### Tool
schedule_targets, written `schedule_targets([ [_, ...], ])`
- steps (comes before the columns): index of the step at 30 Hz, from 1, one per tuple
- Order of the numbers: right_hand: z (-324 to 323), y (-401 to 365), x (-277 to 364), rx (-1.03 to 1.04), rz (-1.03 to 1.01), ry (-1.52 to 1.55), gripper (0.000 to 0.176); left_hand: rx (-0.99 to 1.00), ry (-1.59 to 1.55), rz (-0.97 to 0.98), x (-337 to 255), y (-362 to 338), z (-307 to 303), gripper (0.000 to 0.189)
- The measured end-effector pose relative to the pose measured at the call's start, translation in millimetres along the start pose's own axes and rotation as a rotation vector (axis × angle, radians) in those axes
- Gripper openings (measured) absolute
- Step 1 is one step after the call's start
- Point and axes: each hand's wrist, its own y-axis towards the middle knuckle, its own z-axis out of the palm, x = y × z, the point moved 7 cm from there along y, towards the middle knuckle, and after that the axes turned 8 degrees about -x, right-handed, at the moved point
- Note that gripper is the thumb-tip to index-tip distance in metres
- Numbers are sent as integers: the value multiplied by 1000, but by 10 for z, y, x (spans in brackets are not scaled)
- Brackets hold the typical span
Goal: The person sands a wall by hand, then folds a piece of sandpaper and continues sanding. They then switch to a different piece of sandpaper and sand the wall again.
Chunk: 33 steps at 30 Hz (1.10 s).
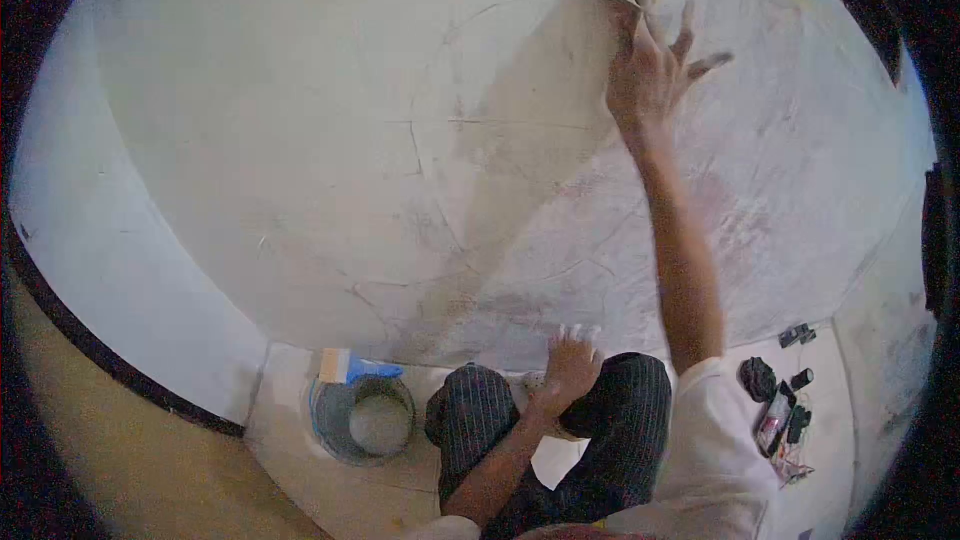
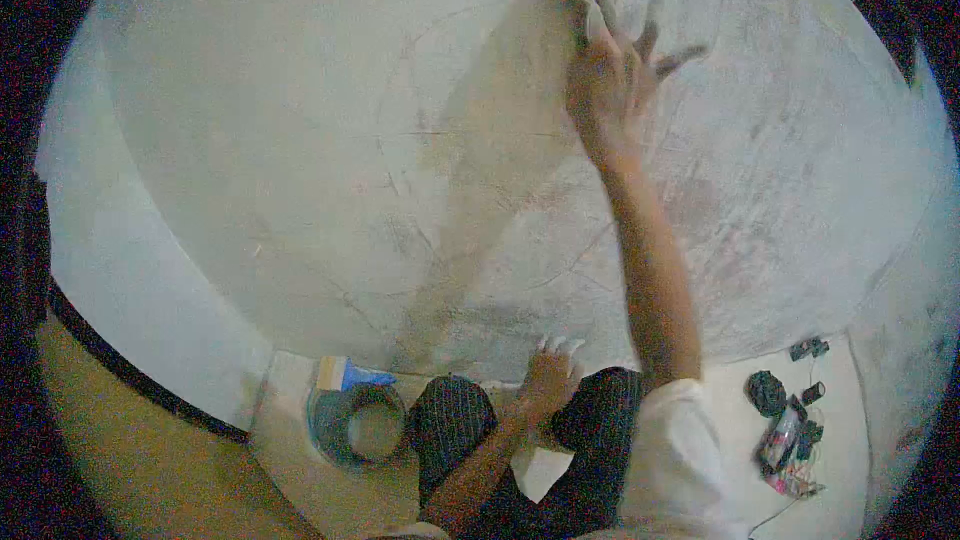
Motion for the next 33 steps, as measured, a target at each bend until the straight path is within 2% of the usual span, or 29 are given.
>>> schedule_targets([
  [1,2,-119,30,-385,-199,-146,55,5,-3,5,11,33,20,47],
  [3,298,-660,436,-87,-495,-408,58,46,51,32,95,8,160,50],
  [4,310,-824,399,-84,-494,-416,58,52,47,37,111,-36,116,50],
  [6,386,-1245,474,122,-1043,-244,62,58,189,-44,115,-63,17,53],
  [7,435,-950,268,170,-777,-147,65,53,195,-40,115,-39,37,53],
  [9,250,-308,92,-1,-410,-460,55,154,181,-56,228,-70,189,55],
  [10,299,-314,190,-7,-410,-446,55,144,190,-64,230,-27,134,55],
  [12,228,-503,364,-179,-261,-181,54,154,131,-3,78,-67,121,56],
  [14,576,-1310,748,211,-771,-161,65,131,213,-14,191,-71,178,56],
  [15,591,-1331,684,218,-774,-163,65,109,294,-16,223,-78,205,56],
  [17,696,-1209,450,288,-793,-90,64,163,260,-60,146,-45,192,56],
  [18,494,-859,433,85,-709,-205,62,195,219,-102,185,-52,186,56],
  [19,320,-503,350,-15,-553,-357,58,184,226,-101,188,0,139,56],
  [21,300,-404,282,-286,-278,-136,57,233,102,-72,113,-79,124,57],
  [22,377,-617,391,-283,-276,-126,57,230,106,-81,155,-80,94,57],
  [24,670,-1199,742,169,-619,-148,55,191,204,-63,92,-27,68,57],
  [25,644,-1203,665,176,-624,-149,55,191,197,-66,84,-70,70,57],
  [27,633,-1359,635,108,-1188,-236,52,117,291,-69,125,-61,-1,56],
  [28,385,-871,651,-43,-904,-115,42,106,292,-61,107,-35,-4,56],
  [29,295,-490,476,-184,-764,-14,47,57,200,-30,38,-58,-21,55],
  [31,393,-33,206,-75,-186,514,55,-1,107,-18,27,-138,-103,54],
  [33,369,-493,734,-174,-448,-176,63,170,139,-50,117,-143,20,56],
])
